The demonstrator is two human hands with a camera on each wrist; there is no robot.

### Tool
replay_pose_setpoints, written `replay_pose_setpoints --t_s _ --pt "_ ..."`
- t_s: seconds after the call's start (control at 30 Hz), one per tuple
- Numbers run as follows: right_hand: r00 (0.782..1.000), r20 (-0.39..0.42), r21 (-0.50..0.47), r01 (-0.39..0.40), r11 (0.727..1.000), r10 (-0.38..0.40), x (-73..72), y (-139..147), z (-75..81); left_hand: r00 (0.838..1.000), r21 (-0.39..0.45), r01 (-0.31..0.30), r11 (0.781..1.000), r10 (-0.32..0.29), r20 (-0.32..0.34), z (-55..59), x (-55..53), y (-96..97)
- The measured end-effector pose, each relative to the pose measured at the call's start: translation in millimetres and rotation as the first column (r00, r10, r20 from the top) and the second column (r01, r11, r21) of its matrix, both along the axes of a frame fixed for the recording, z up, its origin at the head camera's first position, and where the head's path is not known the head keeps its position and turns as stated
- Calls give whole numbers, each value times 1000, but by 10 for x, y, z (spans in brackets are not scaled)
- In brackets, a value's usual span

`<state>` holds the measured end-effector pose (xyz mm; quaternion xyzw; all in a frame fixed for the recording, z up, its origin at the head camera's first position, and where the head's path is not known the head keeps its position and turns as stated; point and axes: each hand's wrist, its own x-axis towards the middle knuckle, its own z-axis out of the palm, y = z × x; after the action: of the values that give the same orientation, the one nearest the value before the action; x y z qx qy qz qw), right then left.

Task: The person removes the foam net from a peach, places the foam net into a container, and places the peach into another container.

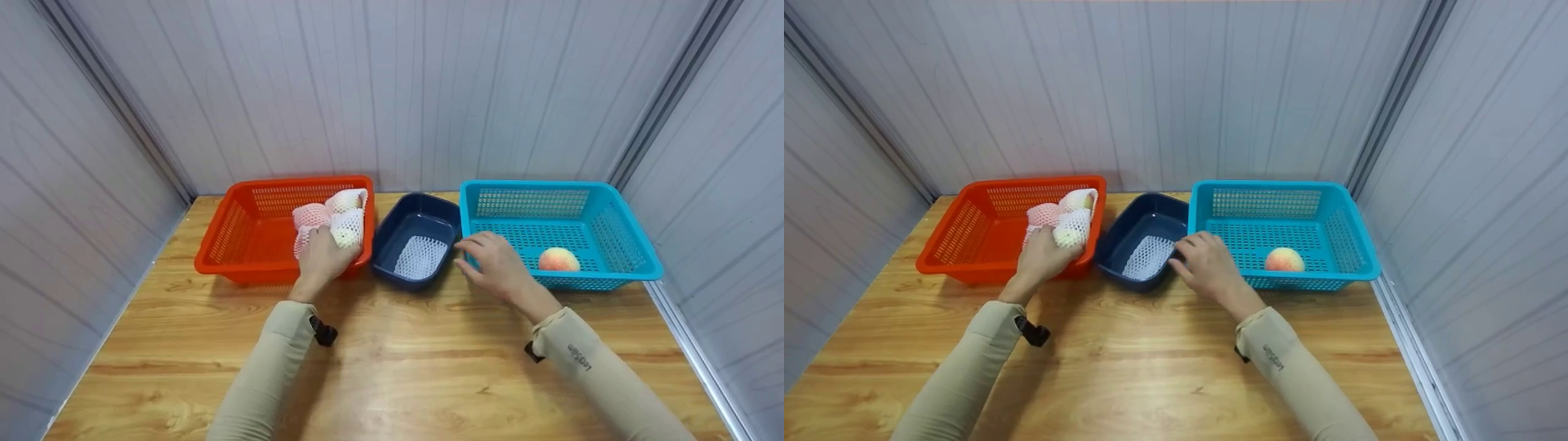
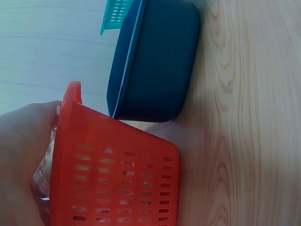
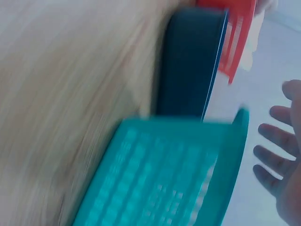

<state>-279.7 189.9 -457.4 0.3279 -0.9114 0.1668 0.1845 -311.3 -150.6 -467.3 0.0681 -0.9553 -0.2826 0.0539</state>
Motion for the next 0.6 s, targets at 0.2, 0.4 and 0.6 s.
replay_pose_setpoints --t_s 0.2,0.4,0.6 --pt "985 -88 -62 -157 986 151 -18 -436 -100 999 15 2 1000 -1 -38 -8 -3 -13" --pt "965 -35 -153 -261 953 259 -121 -876 -207 996 47 -7 999 11 -86 -26 4 -40" --pt "954 48 -236 -276 932 295 -257 -1241 -246 991 72 -4 997 13 -130 -23 23 -46"
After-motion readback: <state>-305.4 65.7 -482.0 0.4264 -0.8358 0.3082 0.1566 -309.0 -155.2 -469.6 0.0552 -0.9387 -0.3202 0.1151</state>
